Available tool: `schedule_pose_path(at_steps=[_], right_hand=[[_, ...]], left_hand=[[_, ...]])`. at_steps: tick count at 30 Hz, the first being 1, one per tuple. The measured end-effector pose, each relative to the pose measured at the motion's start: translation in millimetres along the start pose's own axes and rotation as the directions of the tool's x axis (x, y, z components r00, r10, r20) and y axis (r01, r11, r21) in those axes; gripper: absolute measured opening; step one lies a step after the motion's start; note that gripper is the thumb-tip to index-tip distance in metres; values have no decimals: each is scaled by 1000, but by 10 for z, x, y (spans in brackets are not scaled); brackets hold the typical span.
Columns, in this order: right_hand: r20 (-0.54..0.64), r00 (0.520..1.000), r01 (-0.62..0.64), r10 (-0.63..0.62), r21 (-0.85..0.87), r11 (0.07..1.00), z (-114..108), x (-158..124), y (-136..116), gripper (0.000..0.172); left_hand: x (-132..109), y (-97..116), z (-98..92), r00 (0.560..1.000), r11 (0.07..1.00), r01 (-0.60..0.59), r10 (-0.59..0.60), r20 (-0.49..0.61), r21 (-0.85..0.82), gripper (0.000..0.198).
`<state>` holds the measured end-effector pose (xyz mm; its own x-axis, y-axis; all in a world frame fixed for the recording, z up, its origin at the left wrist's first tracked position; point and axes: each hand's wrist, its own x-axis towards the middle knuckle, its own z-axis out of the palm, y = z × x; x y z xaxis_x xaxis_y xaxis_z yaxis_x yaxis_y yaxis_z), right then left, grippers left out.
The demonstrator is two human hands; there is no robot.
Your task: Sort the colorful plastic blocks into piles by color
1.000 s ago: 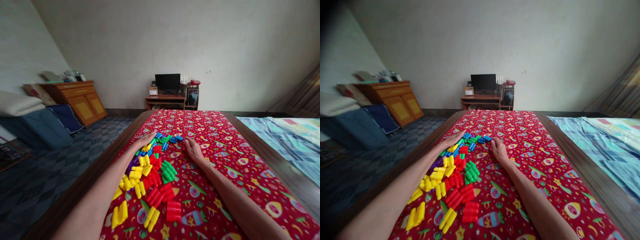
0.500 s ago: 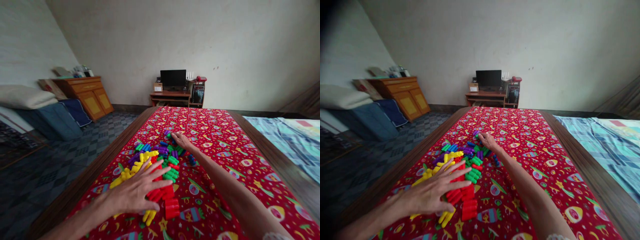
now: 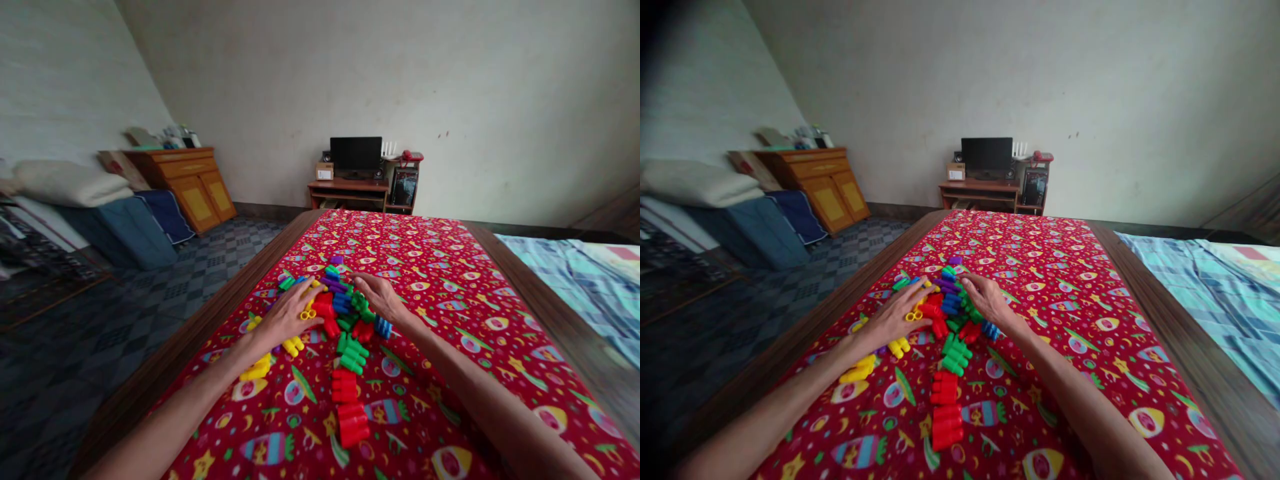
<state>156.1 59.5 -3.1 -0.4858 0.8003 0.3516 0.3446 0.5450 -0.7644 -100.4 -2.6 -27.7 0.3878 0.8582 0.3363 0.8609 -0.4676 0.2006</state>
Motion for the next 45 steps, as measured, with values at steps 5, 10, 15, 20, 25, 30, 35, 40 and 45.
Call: schedule_pose_path(at_steps=[5,10,15,20,25,30,35,40,45], right_hand=[[-33,998,40,-49,-225,974,144,-109,287,45],[-46,997,56,-68,-223,973,88,-125,343,44],[-46,999,3,-15,-241,971,30,-64,403,45],[62,997,51,-37,-242,969,304,-155,214,51],[190,970,176,-152,-116,978,452,-291,-137,57],[143,975,151,-168,127,980,216,-264,-276,51],[-36,999,28,-24,116,993,-116,-107,56,50],[-237,959,-127,156,136,983,-260,-2,646,54],[-304,924,-204,232,121,972,-213,12,863,50]], left_hand=[[615,-57,146,980,922,135,-179,-90,-364,62],[409,-91,-100,983,850,155,-183,-6,-503,70],[-623,-232,-234,914,937,333,-348,-206,-108,56],[-1127,8,58,893,903,411,-427,-144,-124,51],[-517,405,249,909,936,251,-316,-272,-246,57],[214,537,209,905,920,74,-224,-362,-385,55],[597,24,-27,893,956,72,-189,-409,-284,53],[586,-580,-66,843,846,487,-521,-137,-218,63],[607,-371,116,923,868,380,-379,67,-318,66]])
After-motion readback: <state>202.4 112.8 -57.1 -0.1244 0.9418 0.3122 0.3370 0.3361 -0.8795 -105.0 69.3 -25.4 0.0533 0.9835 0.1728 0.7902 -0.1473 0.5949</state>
